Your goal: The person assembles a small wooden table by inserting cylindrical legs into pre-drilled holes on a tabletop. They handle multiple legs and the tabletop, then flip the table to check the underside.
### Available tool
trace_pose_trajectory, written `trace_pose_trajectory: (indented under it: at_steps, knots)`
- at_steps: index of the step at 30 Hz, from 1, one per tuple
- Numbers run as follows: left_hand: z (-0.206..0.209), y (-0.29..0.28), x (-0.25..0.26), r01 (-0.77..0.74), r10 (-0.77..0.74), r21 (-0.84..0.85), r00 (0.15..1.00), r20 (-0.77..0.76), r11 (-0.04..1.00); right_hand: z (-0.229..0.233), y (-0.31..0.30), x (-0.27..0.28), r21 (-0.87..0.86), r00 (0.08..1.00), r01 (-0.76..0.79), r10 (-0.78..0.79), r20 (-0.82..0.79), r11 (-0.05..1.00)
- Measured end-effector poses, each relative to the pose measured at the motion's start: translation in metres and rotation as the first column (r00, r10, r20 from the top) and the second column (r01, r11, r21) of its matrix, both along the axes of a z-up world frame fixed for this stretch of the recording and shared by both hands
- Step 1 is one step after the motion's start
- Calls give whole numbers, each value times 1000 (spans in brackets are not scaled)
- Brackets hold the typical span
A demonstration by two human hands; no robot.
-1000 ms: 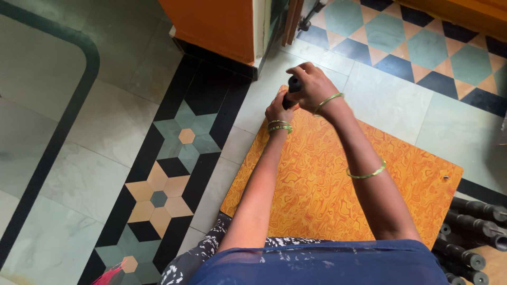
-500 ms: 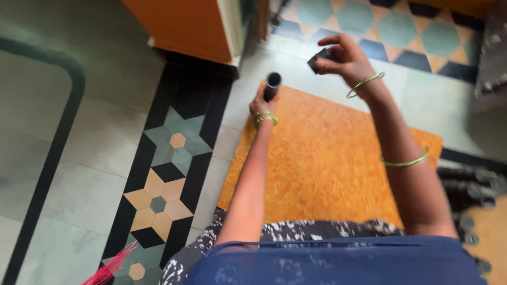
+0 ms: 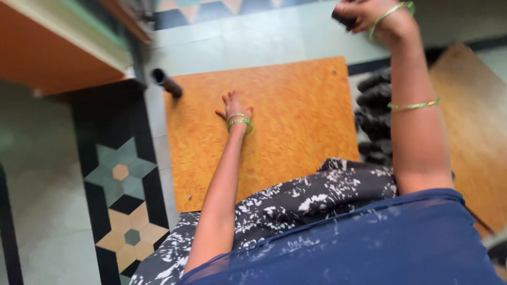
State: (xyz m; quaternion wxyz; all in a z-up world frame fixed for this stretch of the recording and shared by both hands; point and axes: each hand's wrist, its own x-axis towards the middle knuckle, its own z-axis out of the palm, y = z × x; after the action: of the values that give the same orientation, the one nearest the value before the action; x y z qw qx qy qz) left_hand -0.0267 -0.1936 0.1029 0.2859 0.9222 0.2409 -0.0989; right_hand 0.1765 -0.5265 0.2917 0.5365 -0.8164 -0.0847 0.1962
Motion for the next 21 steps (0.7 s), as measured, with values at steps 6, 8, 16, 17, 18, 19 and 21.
trace_pose_trajectory:
  at_steps: [6,8,16,17,18,19,21]
  knots:
    - [26,-89,28,322,-319,-49,885,-340,946,-41,-165,6,30,972,236,-236,0,971]
    - [31,-112,31,391,-370,-37,829,-421,919,-54,-199,-6,53,963,260,-255,-81,964]
    - [22,-135,46,454,-377,43,786,-490,890,-101,-246,-65,-179,829,560,-541,145,809]
    - [21,-136,49,455,-374,44,780,-502,889,-107,-247,-68,-180,815,579,-557,161,795]
    - [21,-139,51,458,-370,48,772,-517,888,-111,-245,-67,-181,803,595,-570,176,783]
    - [21,-142,56,461,-366,51,763,-533,886,-115,-242,-65,-226,825,555,-494,274,801]
    - [22,-146,62,444,-348,48,761,-548,895,-122,-225,-59,-324,841,471,-306,446,821]
